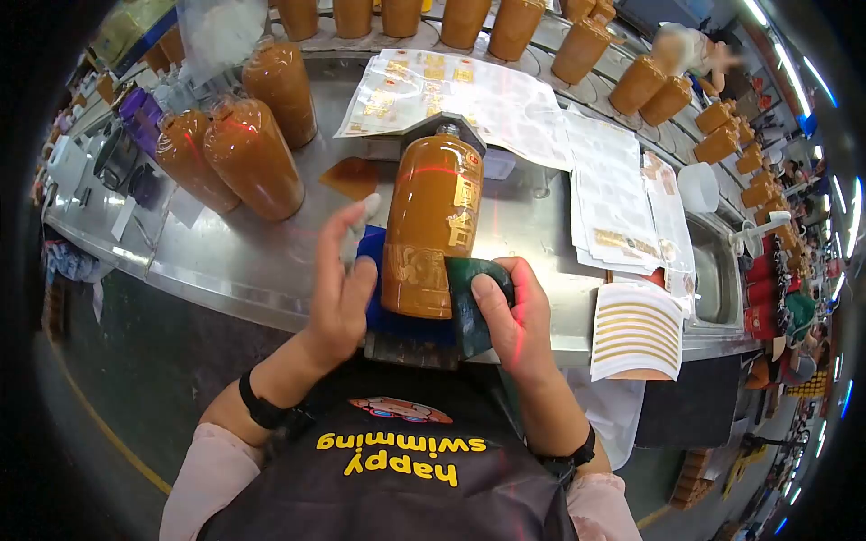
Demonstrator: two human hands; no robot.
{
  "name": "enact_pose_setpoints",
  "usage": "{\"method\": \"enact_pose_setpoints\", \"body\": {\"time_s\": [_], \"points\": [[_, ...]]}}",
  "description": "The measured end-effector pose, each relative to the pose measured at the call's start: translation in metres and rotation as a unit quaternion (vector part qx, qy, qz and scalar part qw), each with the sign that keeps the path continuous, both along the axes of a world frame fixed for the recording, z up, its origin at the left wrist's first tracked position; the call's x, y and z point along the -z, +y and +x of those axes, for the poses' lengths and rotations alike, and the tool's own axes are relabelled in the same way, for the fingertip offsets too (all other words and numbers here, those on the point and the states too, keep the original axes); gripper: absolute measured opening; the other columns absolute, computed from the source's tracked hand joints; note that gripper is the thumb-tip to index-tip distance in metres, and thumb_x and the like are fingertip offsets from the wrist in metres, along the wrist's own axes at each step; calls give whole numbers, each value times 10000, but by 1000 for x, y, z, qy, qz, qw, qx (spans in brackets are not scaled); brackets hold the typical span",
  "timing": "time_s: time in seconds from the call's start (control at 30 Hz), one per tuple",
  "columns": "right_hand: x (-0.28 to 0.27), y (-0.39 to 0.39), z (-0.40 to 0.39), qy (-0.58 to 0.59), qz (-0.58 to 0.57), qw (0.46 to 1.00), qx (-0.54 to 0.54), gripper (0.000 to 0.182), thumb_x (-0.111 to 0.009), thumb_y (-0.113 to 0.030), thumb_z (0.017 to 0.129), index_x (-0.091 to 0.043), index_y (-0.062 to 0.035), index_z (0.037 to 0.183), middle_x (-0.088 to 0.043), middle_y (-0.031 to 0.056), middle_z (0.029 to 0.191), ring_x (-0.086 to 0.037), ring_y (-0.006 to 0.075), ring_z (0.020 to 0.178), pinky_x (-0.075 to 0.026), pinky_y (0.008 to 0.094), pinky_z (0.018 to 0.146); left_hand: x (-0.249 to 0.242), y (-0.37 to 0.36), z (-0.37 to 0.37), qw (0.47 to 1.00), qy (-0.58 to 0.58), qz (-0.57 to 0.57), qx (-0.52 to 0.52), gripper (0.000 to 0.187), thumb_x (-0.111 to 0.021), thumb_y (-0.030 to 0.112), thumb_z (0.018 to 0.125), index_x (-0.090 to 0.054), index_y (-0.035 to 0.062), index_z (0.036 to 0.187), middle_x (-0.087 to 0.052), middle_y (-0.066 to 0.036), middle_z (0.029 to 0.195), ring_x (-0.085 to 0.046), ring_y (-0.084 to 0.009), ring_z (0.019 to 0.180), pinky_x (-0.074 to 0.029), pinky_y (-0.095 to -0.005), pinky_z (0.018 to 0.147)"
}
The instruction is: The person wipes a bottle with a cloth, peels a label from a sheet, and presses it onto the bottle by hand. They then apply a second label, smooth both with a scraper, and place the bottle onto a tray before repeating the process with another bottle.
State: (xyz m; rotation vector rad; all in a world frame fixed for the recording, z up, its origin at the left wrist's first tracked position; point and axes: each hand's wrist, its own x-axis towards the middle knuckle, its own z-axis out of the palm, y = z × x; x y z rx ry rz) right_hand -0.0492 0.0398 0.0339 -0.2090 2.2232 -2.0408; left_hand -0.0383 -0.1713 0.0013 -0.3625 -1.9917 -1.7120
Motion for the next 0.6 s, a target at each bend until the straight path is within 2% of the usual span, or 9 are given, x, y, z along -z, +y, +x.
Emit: {"method": "enact_pose_setpoints", "body": {"time_s": [0.03,0.07,0.1,0.17,0.37,0.4,0.5,0.53,0.6], "points": [[0,0,0,0,3,1000,2,183,-587,-183,975,-537,-12,1019,-549,-13,836,-472,51,760,-421,213,688,-14,-6,9,979,85,-176,-50,526,-592,289,944,-454,-6,1357,-529,-168,1307,-403,-331,1300,-244,-426,1124],[1,0,2,-2,7,1000,4,183,-586,-184,975,-537,-13,1019,-549,-14,834,-472,51,757,-420,212,685,-28,-4,16,957,114,-264,-23,541,-615,327,914,-514,15,1344,-571,-145,1272,-402,-347,1314,-197,-480,1135],[1,0,3,-1,9,1000,9,183,-585,-185,976,-537,-13,1018,-548,-15,833,-471,49,755,-419,211,682,-32,4,19,926,157,-344,3,560,-493,424,981,-509,-3,1342,-560,-184,1315,-410,-364,1319,-150,-531,1150],[-1,-3,1,5,12,1000,11,183,-583,-187,977,-537,-15,1015,-546,-17,833,-469,47,751,-417,208,677,-20,8,21,907,142,-396,-15,572,-555,384,944,-491,29,1389,-574,-133,1322,-361,-348,1371,-150,-530,1138],[3,-2,2,-2,-3,1000,10,180,-587,-187,973,-536,-19,1010,-537,-21,827,-463,43,745,-416,206,670,13,-8,27,956,11,-287,-60,673,-500,426,965,-365,-2,1466,-572,-164,1318,-349,-389,1380,-140,-549,1134],[3,-3,2,-6,-4,1000,9,182,-590,-189,972,-536,-19,1010,-536,-22,827,-463,42,746,-416,206,670,18,-11,26,961,8,-275,-36,755,-590,397,919,-308,-10,1488,-589,-186,1266,-306,-418,1392,-148,-565,1124],[3,-2,1,-8,-4,1000,10,188,-597,-192,971,-536,-18,1010,-539,-23,830,-465,42,748,-418,208,672,-5,-11,30,932,-14,-357,-65,860,-710,361,834,-295,-38,1474,-408,-232,1454,-310,-424,1372,-174,-559,1125],[4,-2,0,-4,1,1000,11,189,-598,-192,971,-537,-19,1011,-541,-23,831,-466,42,750,-420,209,674,-10,-7,26,926,22,-368,-82,969,-797,319,739,-274,-15,1482,-368,-227,1480,-285,-421,1380,-173,-570,1127],[2,-3,2,-11,-3,1000,15,185,-608,-185,968,-542,-19,1016,-551,-20,838,-474,44,761,-427,218,684,-19,1,16,925,32,-374,-56,951,-791,344,745,-292,-7,1474,-368,-225,1480,-312,-398,1374,-171,-577,1130]]}}
